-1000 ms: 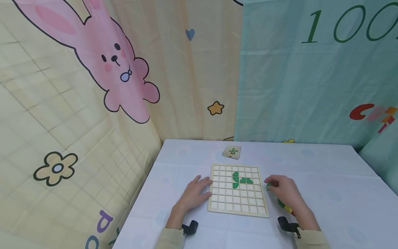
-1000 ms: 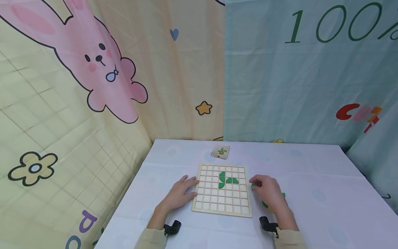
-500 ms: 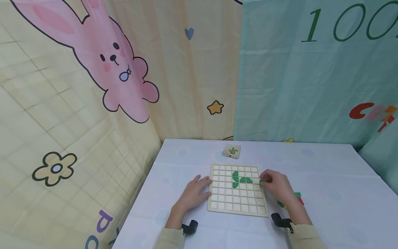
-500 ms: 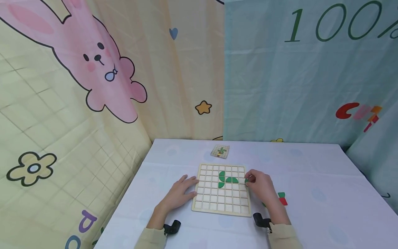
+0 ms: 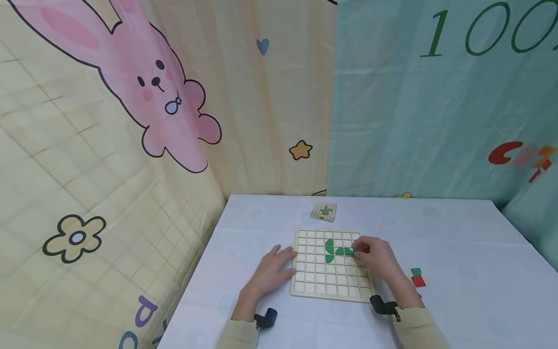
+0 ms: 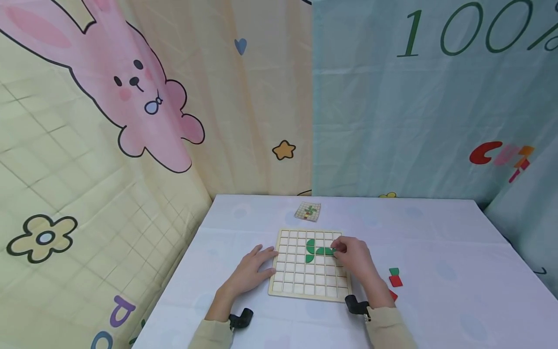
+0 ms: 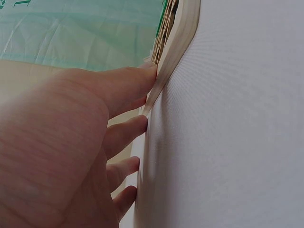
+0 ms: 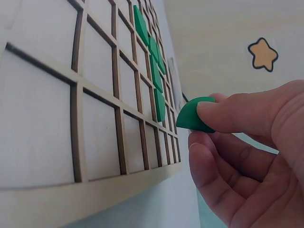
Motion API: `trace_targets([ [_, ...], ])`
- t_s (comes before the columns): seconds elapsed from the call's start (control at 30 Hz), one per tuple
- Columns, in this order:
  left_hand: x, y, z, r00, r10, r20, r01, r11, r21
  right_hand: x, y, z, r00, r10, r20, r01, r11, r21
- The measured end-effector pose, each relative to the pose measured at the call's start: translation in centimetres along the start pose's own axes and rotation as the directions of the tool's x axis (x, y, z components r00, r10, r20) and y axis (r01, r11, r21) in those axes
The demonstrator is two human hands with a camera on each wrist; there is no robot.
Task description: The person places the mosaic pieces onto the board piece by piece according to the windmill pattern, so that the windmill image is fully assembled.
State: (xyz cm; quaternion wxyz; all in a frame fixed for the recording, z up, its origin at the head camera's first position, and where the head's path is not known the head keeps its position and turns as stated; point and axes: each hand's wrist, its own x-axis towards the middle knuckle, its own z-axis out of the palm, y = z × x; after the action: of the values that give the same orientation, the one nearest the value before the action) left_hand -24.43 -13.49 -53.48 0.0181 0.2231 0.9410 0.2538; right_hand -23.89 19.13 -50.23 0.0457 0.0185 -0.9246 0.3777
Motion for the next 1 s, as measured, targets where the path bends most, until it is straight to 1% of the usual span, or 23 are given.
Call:
trace_targets([
  [0.23,0.0,0.1,-0.1,1.0,-0.005,-0.004,0.005,1.0,0.002,0.6,-1.2,1.0,1.0,-0.023,0.009,0.023,1.0,-0.001],
  [0.37,0.0,0.2,-0.1,1.0,-0.005,-0.002,0.005,1.0,-0.002,0.8,-1.8,1.4,0.999,-0.051,0.006,0.051,0.999,0.006],
  [0.53,0.1,0.2,-0.2,1.0,0.0,0.0,0.0,1.0,0.001,1.1,-2.3,2.1,0.996,-0.083,0.02,0.082,0.996,0.021],
  [0.63,0.1,0.1,-0.2,1.0,0.011,-0.006,-0.011,1.0,0.002,1.3,-2.4,2.5,0.993,-0.112,0.035,0.111,0.993,0.043],
  [0.8,0.2,0.1,-0.2,1.0,0.007,-0.003,-0.007,1.0,0.005,1.6,-2.8,3.1,0.985,-0.168,0.04,0.165,0.984,0.06],
  [1.0,0.2,0.0,0.0,1.0,-0.008,0.008,0.008,1.0,0.0,1.8,-3.0,4.1,0.981,-0.177,0.074,0.172,0.983,0.064],
])
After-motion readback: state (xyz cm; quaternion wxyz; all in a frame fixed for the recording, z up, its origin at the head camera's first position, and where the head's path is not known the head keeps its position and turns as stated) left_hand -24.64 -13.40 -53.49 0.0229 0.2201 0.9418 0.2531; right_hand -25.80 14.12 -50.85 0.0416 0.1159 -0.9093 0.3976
